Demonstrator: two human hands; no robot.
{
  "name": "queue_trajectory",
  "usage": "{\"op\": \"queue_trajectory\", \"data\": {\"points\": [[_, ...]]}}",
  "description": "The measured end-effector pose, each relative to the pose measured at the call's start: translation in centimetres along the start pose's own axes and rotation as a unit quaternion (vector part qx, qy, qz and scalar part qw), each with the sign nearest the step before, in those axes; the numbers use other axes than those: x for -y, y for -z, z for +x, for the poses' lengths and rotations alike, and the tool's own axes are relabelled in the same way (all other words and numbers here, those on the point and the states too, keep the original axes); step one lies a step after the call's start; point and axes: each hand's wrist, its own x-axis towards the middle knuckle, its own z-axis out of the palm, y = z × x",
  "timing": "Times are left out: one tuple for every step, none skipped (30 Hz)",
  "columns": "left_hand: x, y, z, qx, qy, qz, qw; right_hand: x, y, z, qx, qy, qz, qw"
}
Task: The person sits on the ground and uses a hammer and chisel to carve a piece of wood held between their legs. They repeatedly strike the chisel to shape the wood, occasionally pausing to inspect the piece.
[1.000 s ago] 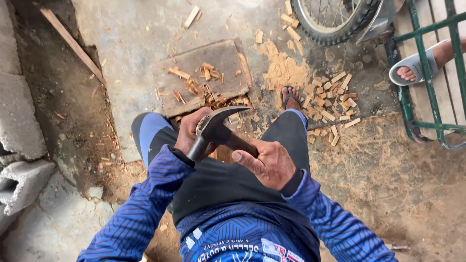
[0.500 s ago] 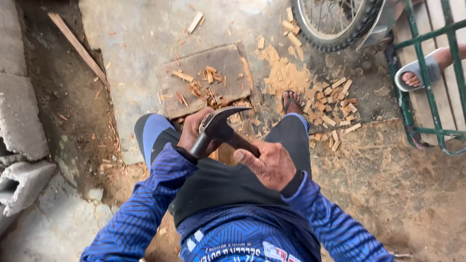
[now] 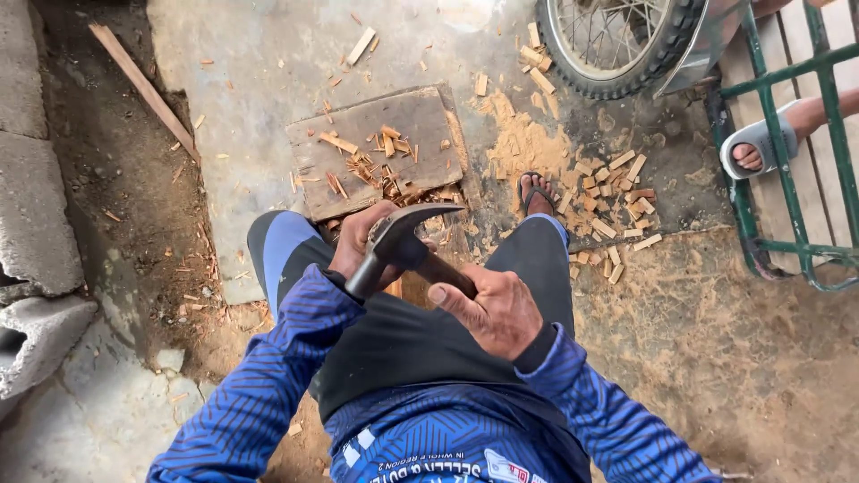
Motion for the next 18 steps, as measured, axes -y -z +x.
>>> {"op": "queue_trajectory", "data": {"points": [[0.7,0.2,0.3,0.001,0.001,-0.002,1.000,0.3,0.2,0.0,0.000,-0.002,0.000,1.000],[1.3,0.2,0.2,0.007,0.027,-0.025,0.999,0.6,0.2,-0.3,0.022,-0.022,0.039,0.999],[1.9,0.2,0.1,0.012,0.053,-0.049,0.997,0.9,0.4,-0.5,0.043,-0.042,0.078,0.995],[1.6,0.2,0.1,0.012,0.049,-0.047,0.998,0.9,0.3,-0.2,0.040,-0.039,0.077,0.995],[1.2,0.2,0.1,0.008,0.005,-0.060,0.998,0.8,0.3,0.1,0.027,-0.025,0.056,0.998],[1.0,0.0,0.5,0.006,-0.041,-0.073,0.996,0.6,0.4,0.6,0.011,-0.012,0.035,0.999],[1.5,0.3,1.3,0.008,-0.047,-0.072,0.996,0.7,0.7,0.9,0.005,-0.008,0.033,0.999],[1.9,0.0,0.8,-0.001,0.001,-0.061,0.998,0.9,0.5,0.1,0.014,-0.027,0.049,0.998],[2.4,-0.2,0.1,-0.008,0.050,-0.049,0.998,1.1,0.3,-0.6,0.023,-0.045,0.065,0.997],[2.2,-0.2,-0.1,-0.012,0.051,-0.048,0.997,0.8,0.0,-0.4,0.027,-0.043,0.064,0.997],[1.8,-0.3,-0.3,-0.009,0.026,-0.042,0.999,0.5,-0.1,-0.4,0.030,-0.049,0.042,0.997],[1.7,0.0,0.5,-0.001,-0.009,-0.032,0.999,0.3,-0.1,0.4,0.022,-0.050,0.020,0.998],[2.0,0.4,1.4,-0.001,-0.019,-0.028,0.999,0.6,0.2,0.7,0.015,-0.043,0.018,0.999],[2.3,0.1,0.9,-0.003,0.031,-0.056,0.998,0.9,0.2,0.0,0.011,-0.042,0.032,0.999],[2.7,-0.1,0.4,-0.004,0.081,-0.085,0.993,1.2,0.2,-0.7,0.006,-0.041,0.047,0.998],[1.5,-0.3,0.3,-0.006,0.086,-0.087,0.992,0.8,0.0,-0.6,0.012,-0.044,0.047,0.998],[0.3,-0.5,0.2,-0.010,0.075,-0.047,0.996,0.6,-0.1,-0.7,0.028,-0.040,0.041,0.998],[-0.9,-0.2,1.0,-0.012,0.053,-0.001,0.999,0.4,0.0,-0.1,0.035,-0.027,0.035,0.998]]}}
